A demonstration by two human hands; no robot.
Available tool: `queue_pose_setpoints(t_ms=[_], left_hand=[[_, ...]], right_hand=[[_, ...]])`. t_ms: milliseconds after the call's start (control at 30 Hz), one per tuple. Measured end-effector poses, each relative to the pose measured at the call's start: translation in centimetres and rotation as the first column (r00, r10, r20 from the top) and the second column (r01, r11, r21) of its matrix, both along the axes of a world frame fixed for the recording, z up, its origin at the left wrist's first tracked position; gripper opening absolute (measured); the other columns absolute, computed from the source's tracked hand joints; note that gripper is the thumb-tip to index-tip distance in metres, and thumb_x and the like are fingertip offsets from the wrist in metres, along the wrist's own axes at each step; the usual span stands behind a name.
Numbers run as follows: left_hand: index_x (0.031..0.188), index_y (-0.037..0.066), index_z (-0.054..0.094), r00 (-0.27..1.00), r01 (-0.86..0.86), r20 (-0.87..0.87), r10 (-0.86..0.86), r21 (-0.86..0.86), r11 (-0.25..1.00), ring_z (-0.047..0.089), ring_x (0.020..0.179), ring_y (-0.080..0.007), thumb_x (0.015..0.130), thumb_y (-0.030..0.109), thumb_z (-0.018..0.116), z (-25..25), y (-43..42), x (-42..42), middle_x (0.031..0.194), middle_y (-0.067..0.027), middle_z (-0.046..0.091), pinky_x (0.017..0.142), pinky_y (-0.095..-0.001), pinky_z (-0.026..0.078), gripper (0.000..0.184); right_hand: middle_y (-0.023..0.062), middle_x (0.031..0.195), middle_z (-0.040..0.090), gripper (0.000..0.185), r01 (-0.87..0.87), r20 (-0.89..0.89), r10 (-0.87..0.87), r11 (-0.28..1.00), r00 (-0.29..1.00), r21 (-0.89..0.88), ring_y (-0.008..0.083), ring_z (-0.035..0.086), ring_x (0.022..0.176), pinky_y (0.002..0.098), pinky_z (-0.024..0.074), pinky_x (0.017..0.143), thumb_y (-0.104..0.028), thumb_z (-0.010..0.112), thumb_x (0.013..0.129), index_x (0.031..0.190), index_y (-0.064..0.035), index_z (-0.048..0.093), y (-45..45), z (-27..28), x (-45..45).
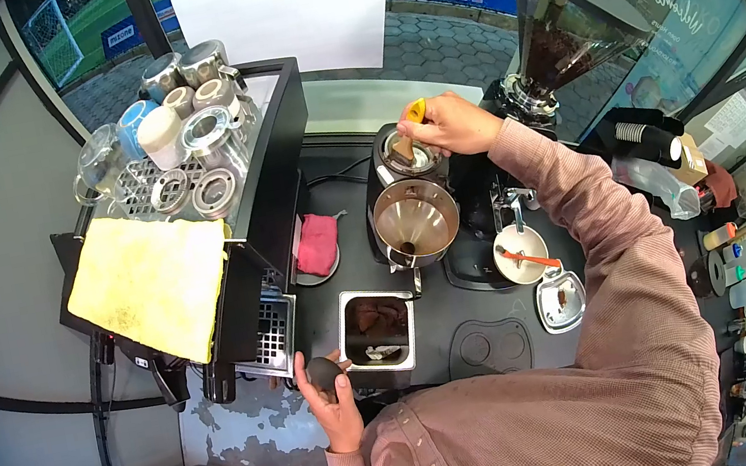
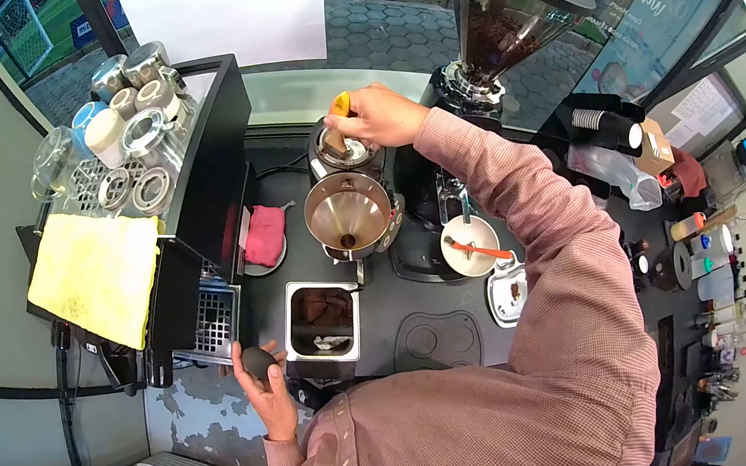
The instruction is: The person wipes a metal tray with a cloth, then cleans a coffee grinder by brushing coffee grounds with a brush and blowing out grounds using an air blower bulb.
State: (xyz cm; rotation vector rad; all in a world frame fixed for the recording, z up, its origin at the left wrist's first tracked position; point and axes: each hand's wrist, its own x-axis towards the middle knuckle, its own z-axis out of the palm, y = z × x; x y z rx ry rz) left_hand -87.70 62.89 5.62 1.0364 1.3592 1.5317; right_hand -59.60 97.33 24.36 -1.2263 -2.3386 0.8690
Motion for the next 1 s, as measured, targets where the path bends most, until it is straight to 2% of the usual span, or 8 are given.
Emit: queue_pose_setpoints(t_ms=[133,233,367,433,533,633,667,1000], left_hand=[[0.164,0.010,0.017,1.000,-0.010,-0.005,0.010,0.023,1.000,0.064,0.110,-0.0224,0.106,0.016,0.055,-0.3,0.0,-0.3,0.132,-0.0201,0.061,0.100,-0.0358,0.051,0.069],[0.164,0.010,0.017,1.000,-0.012,0.020,0.012,0.010,1.000,0.064,0.111,-0.0224,0.106,0.016,0.056,-0.4,-0.2,-0.3,0.133,-0.0203,0.061,0.100,-0.0362,0.051,0.069],[0.164,0.010,0.016,1.000,-0.006,0.005,0.006,0.008,1.000,0.064,0.112,-0.0229,0.106,0.017,0.056,-0.5,-0.3,-0.5,0.133,-0.0202,0.060,0.101,-0.0365,0.051,0.070],[0.164,0.010,0.016,1.000,-0.010,0.009,0.010,0.009,1.000,0.064,0.112,-0.0230,0.106,0.017,0.056,-0.5,-0.2,-0.4,0.133,-0.0201,0.060,0.101,-0.0365,0.050,0.071],[0.164,0.010,0.016,1.000,-0.008,0.012,0.008,-0.002,1.000,0.064,0.112,-0.0234,0.106,0.018,0.056,-0.2,-0.2,-0.5,0.133,-0.0198,0.060,0.101,-0.0367,0.050,0.071],[0.164,0.010,0.016,1.000,0.008,0.024,-0.008,0.003,1.000,0.064,0.112,-0.0235,0.106,0.018,0.057,-0.2,-0.2,-0.5,0.133,-0.0198,0.060,0.101,-0.0371,0.050,0.071],[0.164,0.010,0.016,1.000,-0.002,0.028,0.002,-0.006,1.000,0.064,0.112,-0.0235,0.106,0.019,0.057,-0.4,-0.2,-0.5,0.133,-0.0198,0.060,0.101,-0.0373,0.050,0.072],[0.164,0.009,0.016,1.000,-0.007,0.021,0.008,-0.015,1.000,0.065,0.110,-0.0229,0.106,0.021,0.057,-0.3,-0.1,-0.7,0.133,-0.0200,0.061,0.101,-0.0366,0.051,0.072]], right_hand=[[0.0115,0.067,0.069,0.040,0.059,0.063,-0.093,0.910,0.994,0.411,0.0178,0.066,0.055,0.0333,0.0517,0.056,-0.036,0.059,0.105,0.093,-0.0001,0.071,0.8,1.2,-0.2],[0.0116,0.071,0.070,0.038,0.149,0.124,-0.154,0.988,0.980,0.049,0.0224,0.069,0.063,0.0365,0.0537,0.062,-0.035,0.061,0.104,0.093,0.0000,0.071,-0.3,0.8,-1.3],[0.0120,0.075,0.071,0.040,0.080,-0.115,-0.033,0.898,0.993,0.433,0.0177,0.066,0.056,0.0344,0.0507,0.055,-0.037,0.058,0.105,0.097,-0.0010,0.074,2.1,-0.5,0.3],[0.0122,0.075,0.071,0.036,0.218,-0.053,-0.213,0.912,0.976,0.348,0.0218,0.070,0.070,0.0360,0.0543,0.068,-0.035,0.062,0.102,0.098,-0.0003,0.072,0.5,1.7,-0.5],[0.0156,0.083,0.073,0.034,-0.022,0.031,0.019,0.993,0.999,0.118,0.0219,0.070,0.070,0.0371,0.0536,0.068,-0.035,0.063,0.102,0.107,-0.0024,0.072,-0.5,2.8,-0.6],[0.0159,0.080,0.071,0.033,-0.157,-0.065,0.181,0.951,0.981,0.267,0.0242,0.068,0.068,0.0377,0.0531,0.068,-0.034,0.062,0.103,0.107,-0.0034,0.073,-0.4,3.1,-0.6],[0.0039,0.076,0.068,0.027,-0.117,0.096,0.087,0.921,0.992,0.372,0.0133,0.063,0.063,0.0312,0.0510,0.062,-0.028,0.061,0.106,0.106,-0.0031,0.071,-0.4,4.2,-0.1],[0.0056,0.074,0.066,0.029,-0.057,0.011,0.056,0.976,0.998,0.210,0.0139,0.064,0.062,0.0305,0.0516,0.058,-0.030,0.061,0.105,0.104,-0.0021,0.071,-2.7,3.7,0.8]])
